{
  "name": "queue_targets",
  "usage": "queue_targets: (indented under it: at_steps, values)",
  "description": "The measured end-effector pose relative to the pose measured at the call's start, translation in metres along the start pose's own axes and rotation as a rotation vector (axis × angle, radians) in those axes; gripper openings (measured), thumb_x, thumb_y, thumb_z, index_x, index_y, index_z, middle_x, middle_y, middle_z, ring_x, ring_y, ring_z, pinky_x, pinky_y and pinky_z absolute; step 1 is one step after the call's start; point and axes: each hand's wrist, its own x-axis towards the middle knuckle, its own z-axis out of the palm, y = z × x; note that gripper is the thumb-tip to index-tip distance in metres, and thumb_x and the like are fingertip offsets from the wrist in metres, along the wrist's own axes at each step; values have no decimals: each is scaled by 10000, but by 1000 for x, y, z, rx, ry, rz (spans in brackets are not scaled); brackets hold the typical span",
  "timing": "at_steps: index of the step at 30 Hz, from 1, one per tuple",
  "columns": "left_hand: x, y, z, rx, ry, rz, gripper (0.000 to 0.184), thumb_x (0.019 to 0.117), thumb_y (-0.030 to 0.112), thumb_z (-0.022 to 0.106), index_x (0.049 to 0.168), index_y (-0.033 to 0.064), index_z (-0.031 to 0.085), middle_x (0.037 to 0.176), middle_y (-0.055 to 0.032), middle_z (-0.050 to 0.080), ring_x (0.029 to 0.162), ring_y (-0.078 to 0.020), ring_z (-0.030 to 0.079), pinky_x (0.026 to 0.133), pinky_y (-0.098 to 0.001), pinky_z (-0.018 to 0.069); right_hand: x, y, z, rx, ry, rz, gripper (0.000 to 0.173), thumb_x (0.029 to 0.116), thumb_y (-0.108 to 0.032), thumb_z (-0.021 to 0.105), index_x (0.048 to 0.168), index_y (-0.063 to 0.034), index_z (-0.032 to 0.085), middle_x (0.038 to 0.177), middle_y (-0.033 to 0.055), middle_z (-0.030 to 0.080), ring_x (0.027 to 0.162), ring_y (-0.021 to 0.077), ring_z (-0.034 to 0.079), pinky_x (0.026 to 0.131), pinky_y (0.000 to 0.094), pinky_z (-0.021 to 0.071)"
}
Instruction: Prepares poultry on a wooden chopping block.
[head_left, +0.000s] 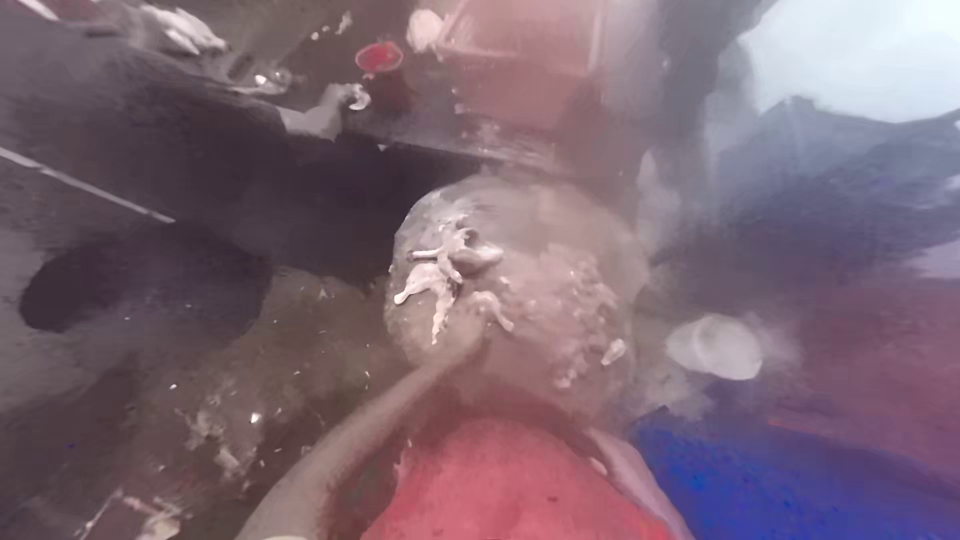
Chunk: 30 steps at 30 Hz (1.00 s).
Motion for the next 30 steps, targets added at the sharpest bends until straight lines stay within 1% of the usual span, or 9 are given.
queue_targets:
  at_steps: [2,4,6,11,15,17,18,24,30]
  values:
    - [-1,1,-6,9,-5,-9,357,988,354,558,1297,220,676,1379,-140,615,1341,-394,504,1113,-640,353,-8,14,6,107,-3,19,394,1002,-265,622,1367,-116,627,1240,133,713,1130,312,695,996,544,534]
    - [-3,-1,-17,-32,-24,-61,359,992,369,565,1225,134,703,1342,-153,638,1306,-371,546,1104,-628,374,-8,18,8,203,6,61,406,1009,-282,625,1367,-91,618,1242,159,704,1143,317,687,1018,532,522]
    - [-7,-12,-24,-183,-6,-163,398,973,402,617,1148,58,713,1221,-166,677,1177,-334,628,1033,-560,478,-1,9,5,268,60,78,399,1012,-274,621,1351,-62,618,1274,170,678,1190,311,657,1066,497,499]
    - [-37,-45,-15,-717,5,-378,315,1037,327,552,1085,46,684,973,-114,664,863,-213,626,807,-444,514,28,-19,-11,389,225,123,418,1049,-372,561,1189,-2,696,1075,206,724,1028,339,704,962,547,531]
    - [-47,-43,-1,-829,114,-393,257,1036,245,578,1061,14,687,914,-96,658,795,-166,610,769,-381,519,48,-58,-37,730,89,89,449,1076,-359,505,1375,-34,586,1148,147,707,1025,220,694,958,447,553]
    - [-46,-37,2,-808,166,-372,242,1011,251,611,1075,30,687,944,-100,665,835,-186,632,805,-401,535,78,-75,-42,881,4,9,385,1096,-340,450,1282,-29,581,865,66,643,683,140,620,648,336,564]
    - [-45,-35,2,-782,173,-364,263,1008,274,621,1094,34,688,980,-114,669,876,-212,643,840,-430,538,94,-85,-47,953,-49,-15,386,1104,-338,426,1254,-19,581,802,45,618,614,129,589,588,316,550]
    - [-48,-30,0,-725,192,-333,303,1006,344,614,1108,67,684,1018,-104,665,911,-219,647,861,-451,539,169,-136,-56,1016,-95,-43,437,1108,-353,421,1408,-37,460,808,49,618,570,132,588,542,311,551]
    - [-59,-38,9,-791,214,-322,296,1026,310,565,1157,71,681,1091,-110,668,972,-215,651,897,-438,538,145,-100,-55,746,-279,-170,400,1100,-346,431,1221,0,593,830,36,626,644,100,594,633,293,553]
